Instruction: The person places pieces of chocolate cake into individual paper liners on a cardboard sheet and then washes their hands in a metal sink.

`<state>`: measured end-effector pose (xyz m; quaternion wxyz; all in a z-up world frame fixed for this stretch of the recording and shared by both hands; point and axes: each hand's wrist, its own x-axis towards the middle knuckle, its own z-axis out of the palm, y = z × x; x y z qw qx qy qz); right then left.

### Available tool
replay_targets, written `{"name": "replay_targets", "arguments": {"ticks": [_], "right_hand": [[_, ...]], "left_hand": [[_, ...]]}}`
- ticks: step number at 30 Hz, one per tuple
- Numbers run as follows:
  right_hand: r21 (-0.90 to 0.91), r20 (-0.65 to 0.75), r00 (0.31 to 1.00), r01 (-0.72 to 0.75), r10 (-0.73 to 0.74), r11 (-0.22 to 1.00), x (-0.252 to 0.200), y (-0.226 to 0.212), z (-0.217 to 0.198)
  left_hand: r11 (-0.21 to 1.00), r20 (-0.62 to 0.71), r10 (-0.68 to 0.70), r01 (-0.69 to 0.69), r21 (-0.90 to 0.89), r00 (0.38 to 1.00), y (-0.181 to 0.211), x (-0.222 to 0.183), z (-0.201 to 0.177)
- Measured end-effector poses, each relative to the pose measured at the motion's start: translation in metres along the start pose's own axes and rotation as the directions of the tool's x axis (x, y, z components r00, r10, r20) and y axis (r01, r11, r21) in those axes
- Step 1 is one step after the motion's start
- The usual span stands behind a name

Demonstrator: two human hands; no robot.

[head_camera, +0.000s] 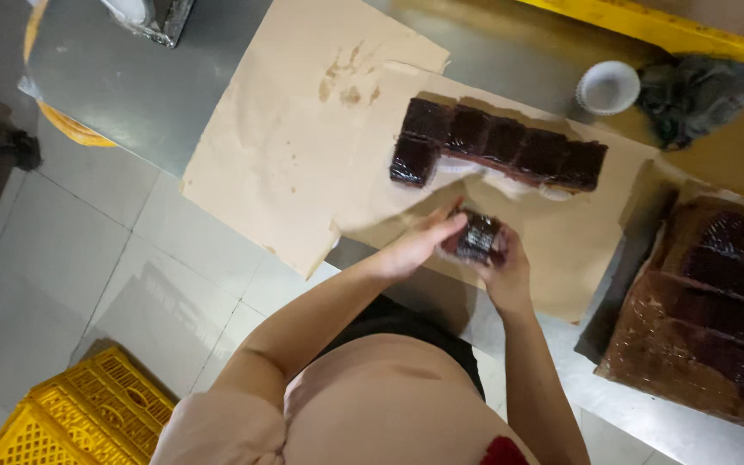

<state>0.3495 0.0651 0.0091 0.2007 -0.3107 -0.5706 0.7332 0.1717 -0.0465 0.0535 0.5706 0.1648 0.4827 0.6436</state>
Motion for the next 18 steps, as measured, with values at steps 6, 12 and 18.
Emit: {"name": "replay_targets", "arguments": {"ticks": [6,12,18], "right_hand": [[-0.159,-0.066,0.989,0.123,-0.135,0.980,0.075,0.019,0.034],[-0.188,-0.168,0.971,0.140,-0.172,0.972,0.080,0.005,0.083],[-0.284,-0.192,0.966,0.116,-0.175,0.952,0.065,0.016,0.106]], "left_hand": [[0.945,-0.379,0.291,-0.202,0.257,0.878,0.021,-0.004,-0.087],[0.986,-0.208,0.168,-0.164,0.033,0.964,0.031,0.044,-0.147],[0.992,-0.179,0.129,-0.127,0.021,0.975,0.020,0.032,-0.141]]}}
